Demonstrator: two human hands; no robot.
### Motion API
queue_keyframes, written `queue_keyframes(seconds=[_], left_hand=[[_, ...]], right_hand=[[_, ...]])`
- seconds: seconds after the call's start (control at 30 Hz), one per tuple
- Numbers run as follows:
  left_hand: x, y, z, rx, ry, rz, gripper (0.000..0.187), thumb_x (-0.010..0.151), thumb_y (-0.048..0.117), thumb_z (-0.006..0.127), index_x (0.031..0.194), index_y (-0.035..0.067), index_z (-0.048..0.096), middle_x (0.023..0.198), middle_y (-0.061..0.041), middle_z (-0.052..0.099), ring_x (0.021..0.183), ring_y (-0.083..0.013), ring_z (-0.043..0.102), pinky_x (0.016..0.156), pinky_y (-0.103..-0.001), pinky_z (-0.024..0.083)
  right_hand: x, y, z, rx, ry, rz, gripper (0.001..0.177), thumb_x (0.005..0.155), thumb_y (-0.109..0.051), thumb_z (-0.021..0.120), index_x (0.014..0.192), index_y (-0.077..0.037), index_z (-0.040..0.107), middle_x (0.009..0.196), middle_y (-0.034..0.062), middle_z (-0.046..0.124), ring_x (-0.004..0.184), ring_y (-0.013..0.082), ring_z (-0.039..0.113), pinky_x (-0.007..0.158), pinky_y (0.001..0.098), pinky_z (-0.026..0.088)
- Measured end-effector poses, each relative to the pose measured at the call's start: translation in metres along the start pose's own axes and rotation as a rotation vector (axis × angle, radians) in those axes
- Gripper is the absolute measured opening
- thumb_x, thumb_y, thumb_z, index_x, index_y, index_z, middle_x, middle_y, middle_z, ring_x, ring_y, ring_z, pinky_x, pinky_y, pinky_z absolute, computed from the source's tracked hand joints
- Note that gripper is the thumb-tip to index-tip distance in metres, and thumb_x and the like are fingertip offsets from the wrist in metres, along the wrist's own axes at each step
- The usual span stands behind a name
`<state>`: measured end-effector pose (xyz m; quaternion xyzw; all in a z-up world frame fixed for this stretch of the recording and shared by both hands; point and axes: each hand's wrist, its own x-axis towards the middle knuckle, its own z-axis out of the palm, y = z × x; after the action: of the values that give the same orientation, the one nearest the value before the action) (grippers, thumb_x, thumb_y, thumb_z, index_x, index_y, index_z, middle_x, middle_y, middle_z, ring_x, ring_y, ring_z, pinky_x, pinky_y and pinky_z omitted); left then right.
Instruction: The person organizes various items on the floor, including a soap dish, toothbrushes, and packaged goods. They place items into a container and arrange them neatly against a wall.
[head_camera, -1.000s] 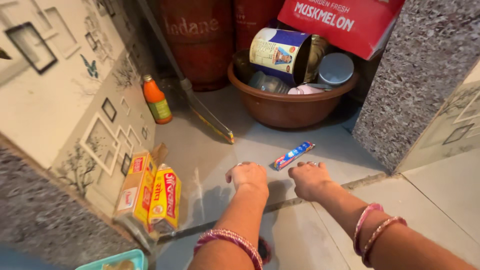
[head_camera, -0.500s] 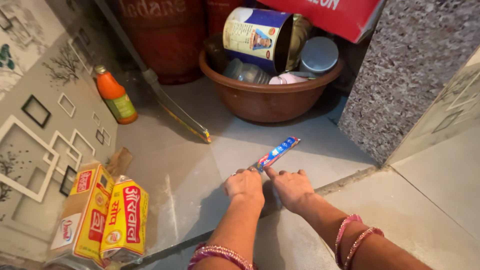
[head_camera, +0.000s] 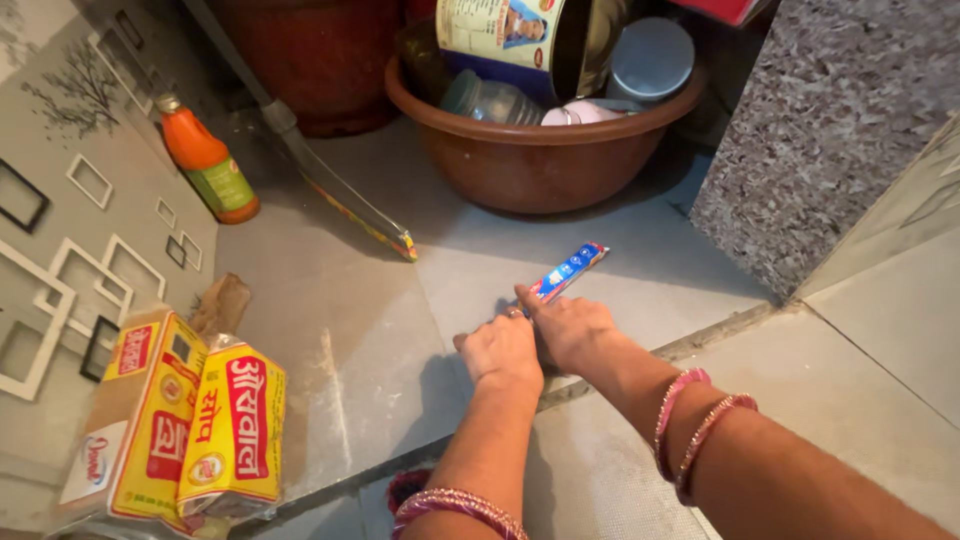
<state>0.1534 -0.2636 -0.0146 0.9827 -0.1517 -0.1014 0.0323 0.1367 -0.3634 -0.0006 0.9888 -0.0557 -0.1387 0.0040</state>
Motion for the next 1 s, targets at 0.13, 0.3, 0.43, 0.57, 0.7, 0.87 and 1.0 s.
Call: queue_keyframes(seconds=[0.13,0.3,0.43,0.57,0.7,0.87,1.0], left_hand=[[0.000,0.004,-0.007,-0.008,-0.018,-0.013,0.029,0.099,0.023,0.065,0.127,0.022,0.067,0.122,0.002,0.073,0.117,-0.0214,0.068,0.112,-0.059,0.038],[0.001,0.001,-0.003,-0.072,-0.006,-0.025,0.026,0.099,0.022,0.064,0.125,0.021,0.066,0.120,0.001,0.074,0.116,-0.0218,0.069,0.107,-0.053,0.044],[0.006,-0.004,0.010,-0.116,0.074,-0.022,0.023,0.099,0.018,0.062,0.121,0.017,0.064,0.118,-0.005,0.073,0.114,-0.0250,0.070,0.094,-0.044,0.056],[0.003,-0.009,0.015,-0.134,0.092,-0.005,0.024,0.096,0.019,0.064,0.119,0.014,0.062,0.118,-0.011,0.072,0.113,-0.0296,0.069,0.091,-0.042,0.058],[-0.019,-0.029,0.011,-0.110,0.106,0.078,0.037,0.093,0.020,0.069,0.127,0.012,0.058,0.114,-0.016,0.073,0.111,-0.0334,0.070,0.094,-0.044,0.056],[-0.040,-0.039,-0.012,-0.138,-0.031,0.065,0.072,0.081,0.020,0.081,0.143,0.014,0.046,0.115,-0.017,0.071,0.115,-0.0337,0.067,0.098,-0.043,0.055],[-0.047,-0.037,-0.017,-0.266,-0.019,0.027,0.062,0.084,0.016,0.075,0.141,0.013,0.051,0.120,-0.019,0.071,0.117,-0.0350,0.067,0.101,-0.044,0.054]], right_hand=[[-0.005,-0.008,-0.017,-0.002,-0.083,0.048,0.121,0.074,-0.006,0.086,0.163,-0.026,0.008,0.136,0.0152,0.059,0.122,0.0318,0.063,0.097,0.0414,0.054],[-0.003,-0.011,-0.019,-0.025,-0.109,0.045,0.102,0.071,-0.006,0.088,0.154,-0.016,0.029,0.126,0.0139,0.069,0.121,0.0299,0.066,0.095,0.0411,0.056],[0.001,-0.005,0.004,-0.005,0.006,0.032,0.056,0.085,-0.018,0.077,0.133,-0.013,0.050,0.118,0.0126,0.072,0.113,0.0290,0.070,0.089,0.0416,0.058],[-0.005,-0.009,0.026,0.028,0.070,0.007,0.031,0.100,-0.024,0.058,0.128,-0.012,0.054,0.113,0.0132,0.074,0.105,0.0294,0.073,0.083,0.0434,0.060],[-0.033,-0.016,0.049,0.015,0.063,-0.046,0.040,0.094,-0.020,0.062,0.131,-0.012,0.049,0.107,0.0148,0.074,0.101,0.0317,0.072,0.082,0.0445,0.058],[-0.067,-0.013,0.015,-0.102,-0.036,-0.228,0.064,0.078,-0.015,0.072,0.133,-0.012,0.042,0.104,0.0155,0.071,0.098,0.0330,0.071,0.078,0.0449,0.058],[-0.094,-0.018,-0.005,-0.008,0.074,-0.123,0.057,0.091,-0.021,0.062,0.141,-0.010,0.038,0.102,0.0178,0.074,0.096,0.0373,0.073,0.081,0.0481,0.057]])
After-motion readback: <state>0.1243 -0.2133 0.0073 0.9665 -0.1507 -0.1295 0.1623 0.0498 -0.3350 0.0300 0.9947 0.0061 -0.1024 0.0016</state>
